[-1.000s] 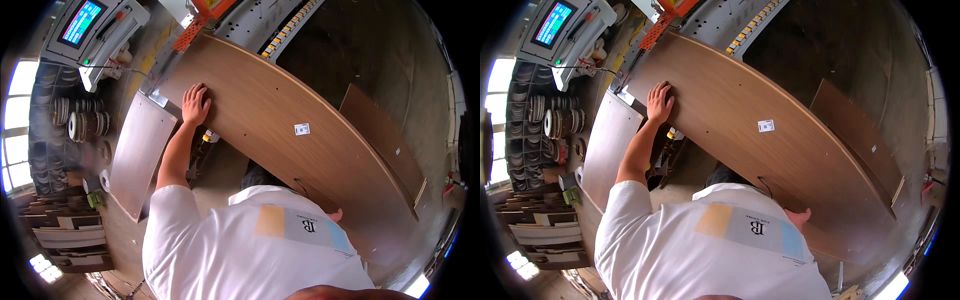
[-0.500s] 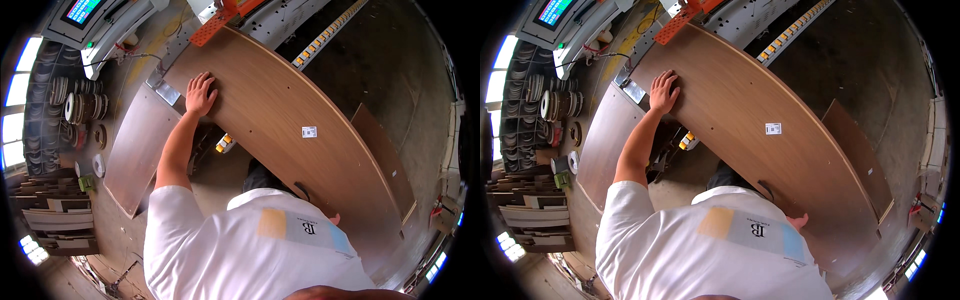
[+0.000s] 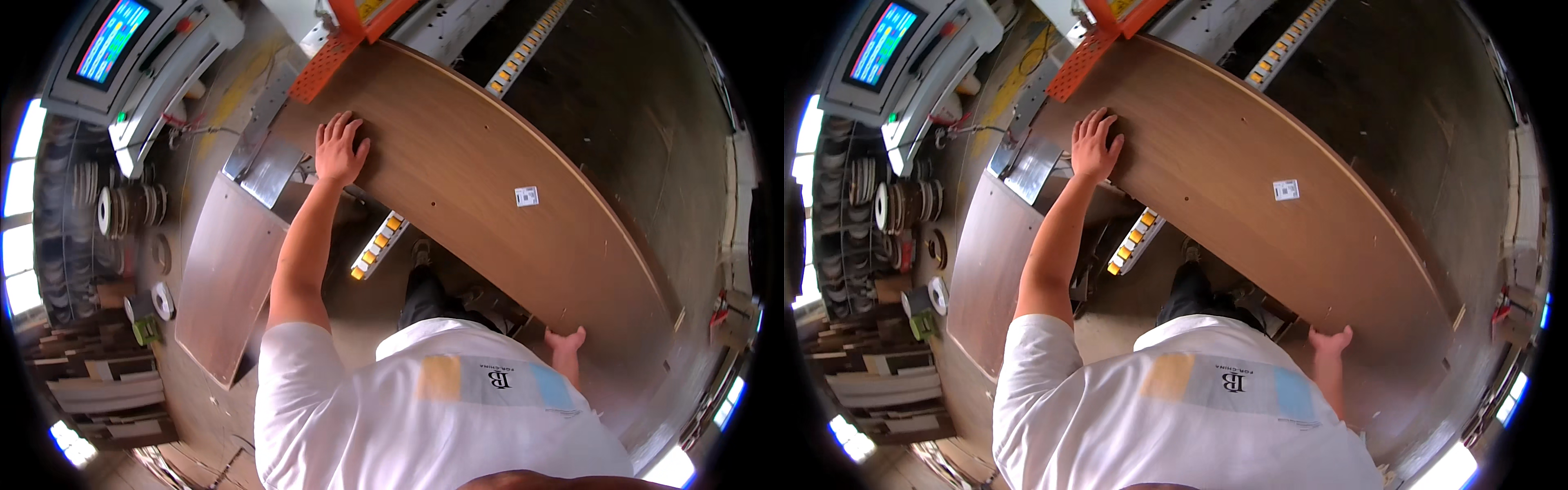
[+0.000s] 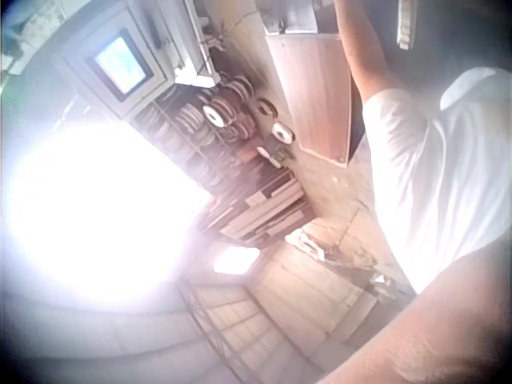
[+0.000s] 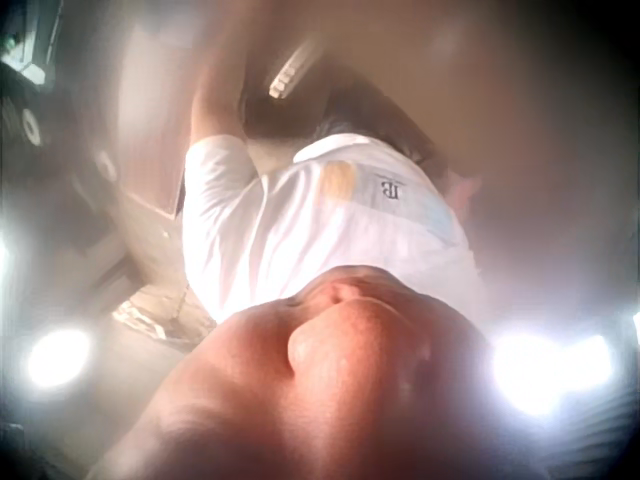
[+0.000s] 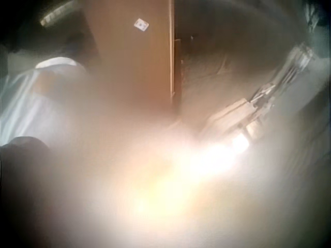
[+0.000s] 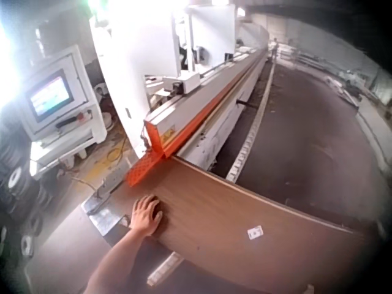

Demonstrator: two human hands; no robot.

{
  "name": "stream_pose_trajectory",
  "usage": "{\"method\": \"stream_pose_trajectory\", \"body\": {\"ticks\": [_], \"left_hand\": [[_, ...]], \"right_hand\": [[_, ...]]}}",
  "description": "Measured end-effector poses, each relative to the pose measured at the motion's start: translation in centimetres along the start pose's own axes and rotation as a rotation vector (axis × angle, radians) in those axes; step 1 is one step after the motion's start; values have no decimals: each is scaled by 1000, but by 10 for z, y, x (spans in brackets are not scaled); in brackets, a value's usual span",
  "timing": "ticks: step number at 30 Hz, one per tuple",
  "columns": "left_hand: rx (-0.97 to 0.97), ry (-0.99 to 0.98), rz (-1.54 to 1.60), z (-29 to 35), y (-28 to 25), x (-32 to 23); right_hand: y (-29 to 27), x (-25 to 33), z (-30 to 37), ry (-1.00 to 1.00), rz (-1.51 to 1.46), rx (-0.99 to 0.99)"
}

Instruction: The person repeatedly picks up flat-pack wooden panels from the floor, places them on a conveyor-like machine, and uses a handheld tool to apply fasteners or seal edges. They then remove the panels and stack them on the floor, repeating the process for multiple pieces.

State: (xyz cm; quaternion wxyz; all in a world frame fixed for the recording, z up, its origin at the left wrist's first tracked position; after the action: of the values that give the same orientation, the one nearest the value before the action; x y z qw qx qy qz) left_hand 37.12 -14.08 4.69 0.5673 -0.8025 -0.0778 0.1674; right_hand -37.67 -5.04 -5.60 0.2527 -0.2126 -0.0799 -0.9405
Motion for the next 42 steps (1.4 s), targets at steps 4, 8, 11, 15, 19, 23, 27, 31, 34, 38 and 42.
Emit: {"method": "stream_pose_trajectory", "body": {"ticks": [4, 8, 11, 15, 19, 23, 27, 31, 34, 38, 42], "left_hand": [[-29, 36, 0, -34, 16, -15], [-93, 107, 27, -67, 30, -34], [-181, 131, -54, -84, 39, -44], [-224, 214, -23, -102, 60, -66], [-183, 275, 170, -54, 44, -145], [113, 220, 815, 24, 56, -209], [544, 219, 871, 103, 92, -303], [955, 389, 763, 195, 134, -384], [1394, 249, 792, 275, 183, -414], [1683, 114, 606, 355, 222, -427], [1793, -334, 635, 414, 287, -425]], "right_hand": [[35, 18, -20, -10, -17, 159], [59, 35, -46, -68, -58, 263], [96, 45, -32, -138, -184, 370], [67, 30, -61, -326, 130, 278], [37, -46, -31, -410, 1131, 513], [-82, -97, -8, -407, 1559, 482], [-261, -155, -58, -398, 1482, 391], [-331, -174, -59, 73, 1116, 43], [-340, -190, -101, -369, 1008, 115], [-341, -171, -92, -283, 961, -96], [-394, -182, -107, -236, 954, -102]]}}
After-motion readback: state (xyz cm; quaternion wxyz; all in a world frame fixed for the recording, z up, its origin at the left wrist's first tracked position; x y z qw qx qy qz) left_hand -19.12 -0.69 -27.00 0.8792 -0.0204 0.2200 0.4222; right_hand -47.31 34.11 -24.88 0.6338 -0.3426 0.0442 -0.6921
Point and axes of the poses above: each hand's wrist, its own z-axis away from the middle knuckle, its own y-axis out of the palm, x = y × z, the point moved 10 cm from there along -z, towards the middle knuckle, and after that the axes turned 3 degrees about -z, right-handed, at the moved point
